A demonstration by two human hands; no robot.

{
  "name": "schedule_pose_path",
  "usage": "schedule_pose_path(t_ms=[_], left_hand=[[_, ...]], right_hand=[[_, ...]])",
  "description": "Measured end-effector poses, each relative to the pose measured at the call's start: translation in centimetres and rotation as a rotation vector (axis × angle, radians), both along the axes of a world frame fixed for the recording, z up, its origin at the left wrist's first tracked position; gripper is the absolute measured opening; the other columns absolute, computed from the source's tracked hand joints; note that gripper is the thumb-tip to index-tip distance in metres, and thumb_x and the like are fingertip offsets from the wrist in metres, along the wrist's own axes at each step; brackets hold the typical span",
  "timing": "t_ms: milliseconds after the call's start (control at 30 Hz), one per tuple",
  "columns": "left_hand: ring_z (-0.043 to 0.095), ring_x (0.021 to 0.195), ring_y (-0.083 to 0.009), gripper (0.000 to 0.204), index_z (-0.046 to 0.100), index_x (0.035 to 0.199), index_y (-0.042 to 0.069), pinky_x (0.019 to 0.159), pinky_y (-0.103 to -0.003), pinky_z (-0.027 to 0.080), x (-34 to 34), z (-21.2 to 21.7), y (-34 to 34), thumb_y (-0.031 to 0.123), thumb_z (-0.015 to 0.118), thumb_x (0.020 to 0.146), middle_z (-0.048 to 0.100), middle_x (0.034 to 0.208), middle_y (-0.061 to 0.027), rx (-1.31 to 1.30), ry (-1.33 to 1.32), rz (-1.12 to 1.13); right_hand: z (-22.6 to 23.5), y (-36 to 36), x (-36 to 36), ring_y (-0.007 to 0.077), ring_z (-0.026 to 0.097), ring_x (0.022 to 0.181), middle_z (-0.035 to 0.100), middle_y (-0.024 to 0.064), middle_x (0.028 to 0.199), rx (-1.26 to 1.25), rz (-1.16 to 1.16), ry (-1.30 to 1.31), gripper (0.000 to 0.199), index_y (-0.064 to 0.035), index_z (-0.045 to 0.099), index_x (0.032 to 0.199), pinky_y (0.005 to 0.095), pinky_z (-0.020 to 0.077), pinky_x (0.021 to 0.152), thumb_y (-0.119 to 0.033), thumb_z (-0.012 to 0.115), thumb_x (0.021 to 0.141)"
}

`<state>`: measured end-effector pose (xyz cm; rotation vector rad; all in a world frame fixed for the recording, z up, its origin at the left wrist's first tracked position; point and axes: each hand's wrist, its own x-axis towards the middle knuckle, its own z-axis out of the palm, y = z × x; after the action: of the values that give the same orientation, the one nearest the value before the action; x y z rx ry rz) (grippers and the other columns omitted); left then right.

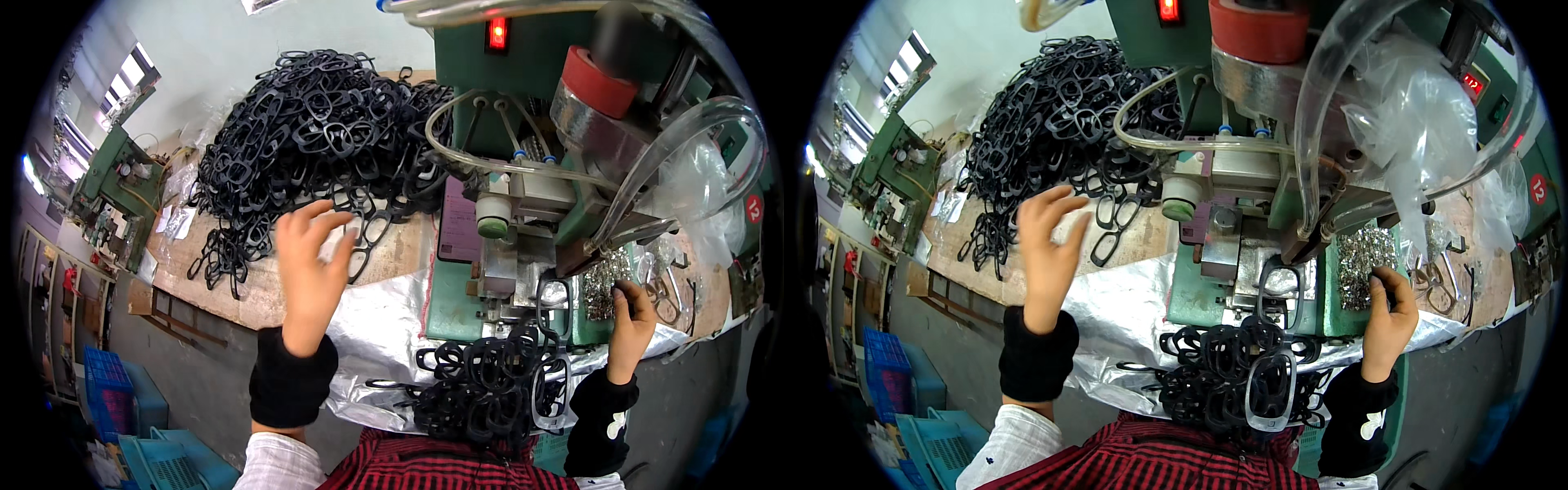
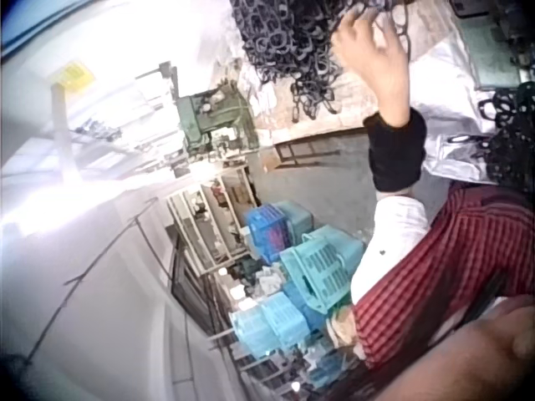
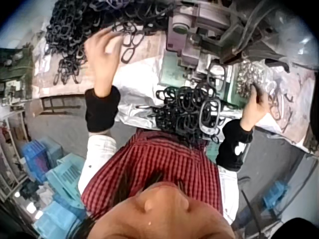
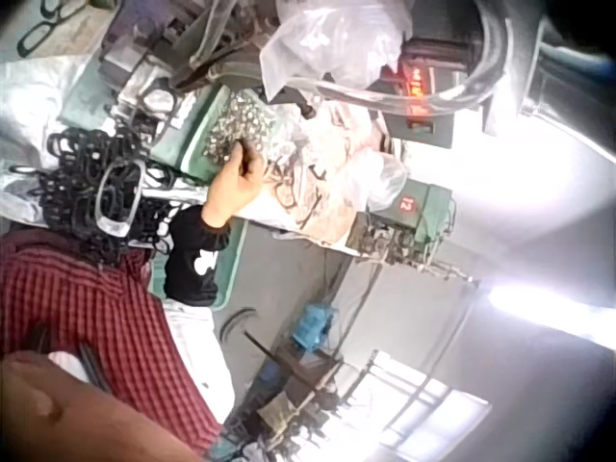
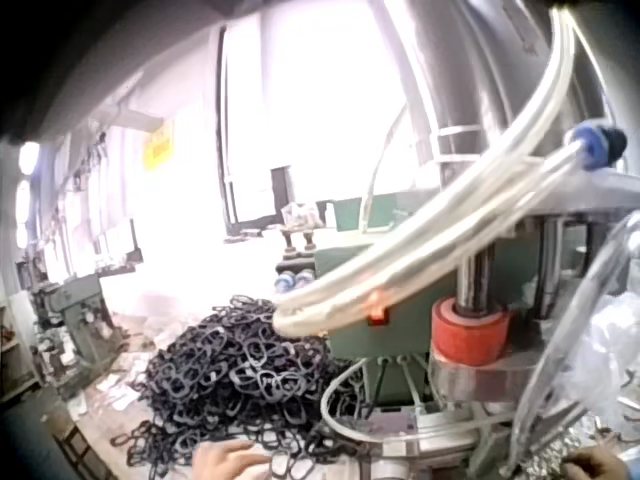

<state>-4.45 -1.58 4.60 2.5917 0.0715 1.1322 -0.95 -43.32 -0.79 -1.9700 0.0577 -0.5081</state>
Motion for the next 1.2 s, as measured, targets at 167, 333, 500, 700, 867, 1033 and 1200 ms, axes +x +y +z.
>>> schedule_pose_path(t_ms=[167, 333, 500, 700, 867, 1033, 1200], left_hand=[[0.048, 0.110, -0.0372, 0.024, 0.070, 0.085, 0.005, 0.098, -0.047, 0.038, 4.4, -7.9, 0.0, 0.020, 0.080, 0.068, 0.058, 0.118, -0.0171, 0.196, 0.222, 0.157], [0.053, 0.104, -0.0369, 0.016, 0.061, 0.093, 0.004, 0.090, -0.046, 0.043, 4.9, -9.5, -0.1, 0.011, 0.066, 0.080, 0.062, 0.110, -0.0162, 0.098, 0.197, 0.213], [0.054, 0.059, -0.0067, 0.022, 0.059, 0.114, 0.007, 0.052, -0.022, 0.042, 2.9, -6.5, 1.7, 0.022, 0.047, 0.103, 0.065, 0.079, -0.0024, -1.003, 0.302, -0.107], [0.037, 0.053, -0.0022, 0.019, 0.057, 0.099, 0.008, 0.046, -0.019, 0.028, 2.4, -3.8, -1.9, 0.027, 0.058, 0.099, 0.045, 0.066, 0.0058, -1.181, 0.221, -0.228], [0.053, 0.056, -0.0132, 0.030, 0.052, 0.090, 0.008, 0.047, -0.026, 0.044, 3.4, -2.8, -4.9, 0.036, 0.053, 0.100, 0.059, 0.072, -0.0061, -1.509, 0.161, -0.379], [0.065, 0.069, -0.0232, 0.030, 0.052, 0.090, 0.009, 0.056, -0.032, 0.050, 0.9, -4.4, -5.7, 0.034, 0.041, 0.103, 0.068, 0.084, -0.0178, -1.754, 0.195, -0.560], [0.053, 0.054, -0.0169, 0.029, 0.046, 0.089, 0.012, 0.051, -0.026, 0.047, 0.4, 3.1, -10.3, 0.034, 0.033, 0.103, 0.061, 0.069, -0.0124, -1.443, -0.184, -0.650]], right_hand=[[2.2, 2.7, 0.6, 0.0119, 0.060, 0.087, 0.068, 0.0056, 0.096, 0.013, 0.063, -0.080, 0.016, 0.0025, 0.067, 0.104, 0.0240, 0.0458, 0.081, -0.003, 0.063, 0.090], [1.4, 1.6, 0.0, 0.0128, 0.059, 0.089, 0.067, 0.0053, 0.094, 0.009, 0.029, -0.023, 0.014, 0.0031, 0.067, 0.102, 0.0256, 0.0454, 0.083, -0.001, 0.063, 0.089], [-0.6, -1.3, -3.7, 0.0146, 0.059, 0.089, 0.066, 0.0067, 0.094, -0.069, -0.099, -0.024, 0.013, 0.0043, 0.067, 0.100, 0.0266, 0.0447, 0.083, 0.000, 0.062, 0.089], [6.0, 3.2, -4.0, 0.0194, 0.060, 0.085, 0.064, 0.0096, 0.089, -0.054, 0.213, -0.084, 0.015, 0.0036, 0.066, 0.094, 0.0283, 0.0452, 0.082, 0.003, 0.065, 0.079], [7.5, 8.5, 1.2, 0.0139, 0.061, 0.089, 0.067, 0.0079, 0.092, 0.319, 0.304, -0.116, 0.037, 0.0060, 0.057, 0.114, 0.0264, 0.0466, 0.084, 0.005, 0.066, 0.078], [7.2, 10.4, 0.1, 0.0107, 0.057, 0.090, 0.062, 0.0041, 0.085, 0.547, 0.310, -0.090, 0.052, 0.0081, 0.046, 0.125, 0.0243, 0.0415, 0.090, 0.004, 0.069, 0.079], [7.5, 10.1, -0.4, 0.0142, 0.058, 0.100, 0.064, 0.0037, 0.086, 0.576, 0.329, -0.022, 0.057, 0.0085, 0.042, 0.130, 0.0270, 0.0413, 0.095, 0.005, 0.069, 0.079]])
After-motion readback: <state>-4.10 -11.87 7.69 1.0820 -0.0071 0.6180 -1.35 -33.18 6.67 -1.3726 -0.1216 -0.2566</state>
